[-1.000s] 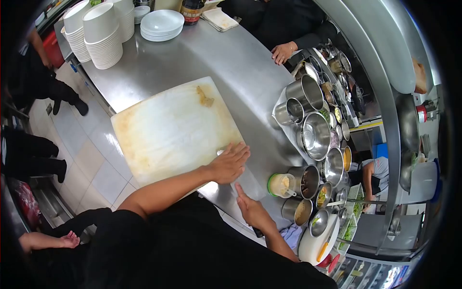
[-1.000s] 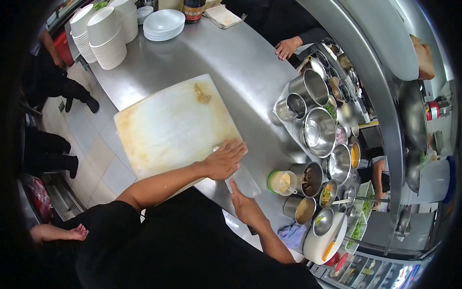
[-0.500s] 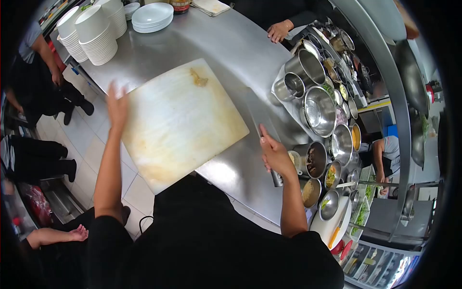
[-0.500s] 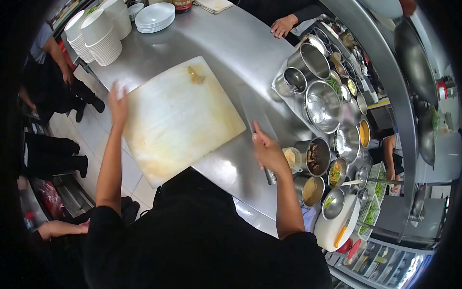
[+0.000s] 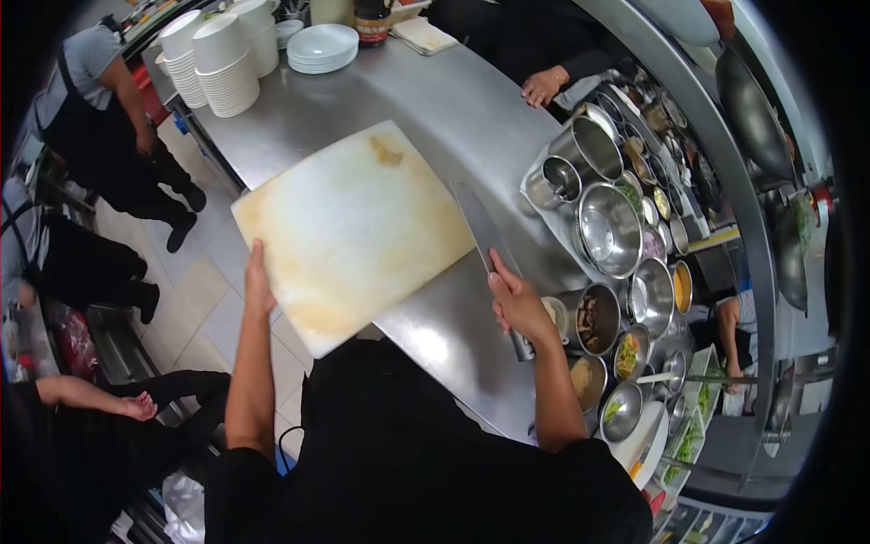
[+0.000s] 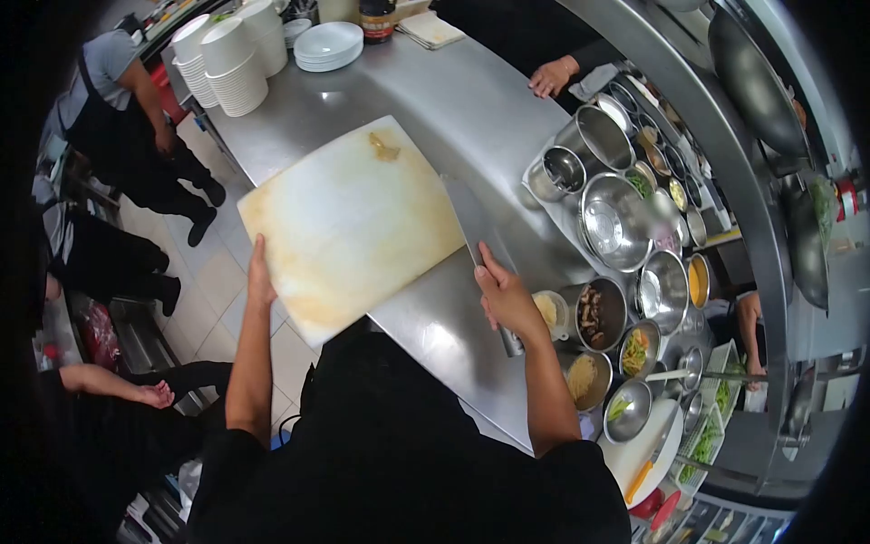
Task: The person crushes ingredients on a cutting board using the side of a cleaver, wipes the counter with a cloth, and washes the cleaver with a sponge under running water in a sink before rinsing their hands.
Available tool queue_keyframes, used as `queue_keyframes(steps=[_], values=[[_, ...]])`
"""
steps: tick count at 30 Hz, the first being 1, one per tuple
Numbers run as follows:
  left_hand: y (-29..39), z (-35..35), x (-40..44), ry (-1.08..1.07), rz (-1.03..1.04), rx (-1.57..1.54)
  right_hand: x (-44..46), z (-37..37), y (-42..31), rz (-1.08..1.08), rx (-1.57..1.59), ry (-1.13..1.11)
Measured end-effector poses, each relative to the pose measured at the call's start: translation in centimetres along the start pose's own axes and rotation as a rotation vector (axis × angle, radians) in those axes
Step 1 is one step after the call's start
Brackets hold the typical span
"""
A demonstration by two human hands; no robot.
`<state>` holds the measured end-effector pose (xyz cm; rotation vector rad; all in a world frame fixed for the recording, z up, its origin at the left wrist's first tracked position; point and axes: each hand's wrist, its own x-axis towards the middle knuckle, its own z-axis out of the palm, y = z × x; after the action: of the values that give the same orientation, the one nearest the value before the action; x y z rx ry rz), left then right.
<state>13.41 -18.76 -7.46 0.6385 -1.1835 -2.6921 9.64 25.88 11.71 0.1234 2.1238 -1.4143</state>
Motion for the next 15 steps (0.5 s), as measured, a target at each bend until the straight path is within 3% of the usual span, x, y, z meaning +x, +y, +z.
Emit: queue_keyframes(steps=[4, 9, 15], values=[[-4.5, 4.5, -5.6, 0.076, 0.087, -0.13, 0.0, -0.1, 0.7, 0.021, -0.024, -0.059], [-9.2, 7.8, -8.7, 0.271, 0.186, 0.0, 0.3, 0.8, 0.7, 0.036, -0.048, -0.1], [-12.0, 11.0, -10.0, 0.25, 0.14, 0.257, 1.3, 1.5, 0.2, 0.009, -0.081, -0.141]])
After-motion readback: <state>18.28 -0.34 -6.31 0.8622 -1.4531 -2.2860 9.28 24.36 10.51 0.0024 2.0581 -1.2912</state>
